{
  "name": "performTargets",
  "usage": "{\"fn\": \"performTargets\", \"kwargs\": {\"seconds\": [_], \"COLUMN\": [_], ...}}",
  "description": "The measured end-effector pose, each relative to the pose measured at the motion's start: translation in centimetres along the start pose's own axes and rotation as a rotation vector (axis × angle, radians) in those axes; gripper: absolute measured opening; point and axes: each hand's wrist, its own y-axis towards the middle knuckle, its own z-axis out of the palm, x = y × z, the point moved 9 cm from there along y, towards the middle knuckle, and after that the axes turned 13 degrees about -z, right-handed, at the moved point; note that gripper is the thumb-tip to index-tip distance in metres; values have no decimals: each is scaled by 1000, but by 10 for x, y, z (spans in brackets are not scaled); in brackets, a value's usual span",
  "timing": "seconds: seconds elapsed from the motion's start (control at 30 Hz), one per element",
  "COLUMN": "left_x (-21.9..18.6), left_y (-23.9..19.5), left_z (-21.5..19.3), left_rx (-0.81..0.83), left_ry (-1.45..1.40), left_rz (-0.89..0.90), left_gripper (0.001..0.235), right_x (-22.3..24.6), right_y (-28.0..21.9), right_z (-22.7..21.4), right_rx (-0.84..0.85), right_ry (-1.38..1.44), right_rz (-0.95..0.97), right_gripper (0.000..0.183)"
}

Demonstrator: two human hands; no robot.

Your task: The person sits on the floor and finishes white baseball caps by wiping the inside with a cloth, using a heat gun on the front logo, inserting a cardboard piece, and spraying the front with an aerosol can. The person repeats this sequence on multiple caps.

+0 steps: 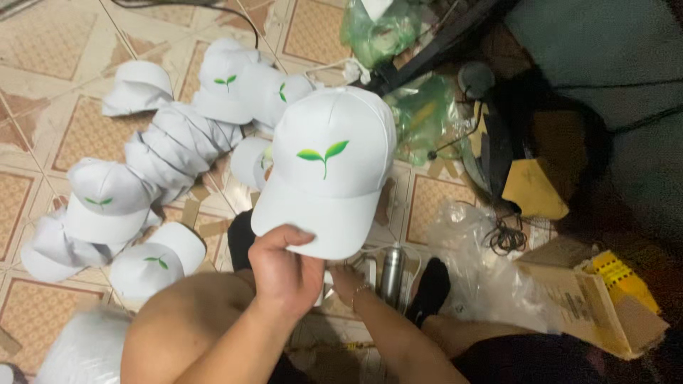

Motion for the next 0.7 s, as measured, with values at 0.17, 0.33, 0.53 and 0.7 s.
{"fn": "performTargets", "kwargs": {"seconds": [0.17,0.33,0.53,0.7], "left_x": [-5,-12,-18,0], "left_y": [0,5,0,-6], "left_z": [22,27,38,27], "left_rx": [107,94,150,98], "left_ry": [-12,32,276,467], "left_rz": [8,22,121,157], "left_gripper": [62,58,58,53], "right_x": [16,12,-18,-43], "right_y": [-29,-66,-139,-263], "right_z": [-42,-102,-173,-173], "right_rx": [-227,-603,-1043,-1146], "right_ry": [124,549,463,529], "right_rz": [-131,-153,-286,-334], "right_gripper": [58,62,37,20]}}
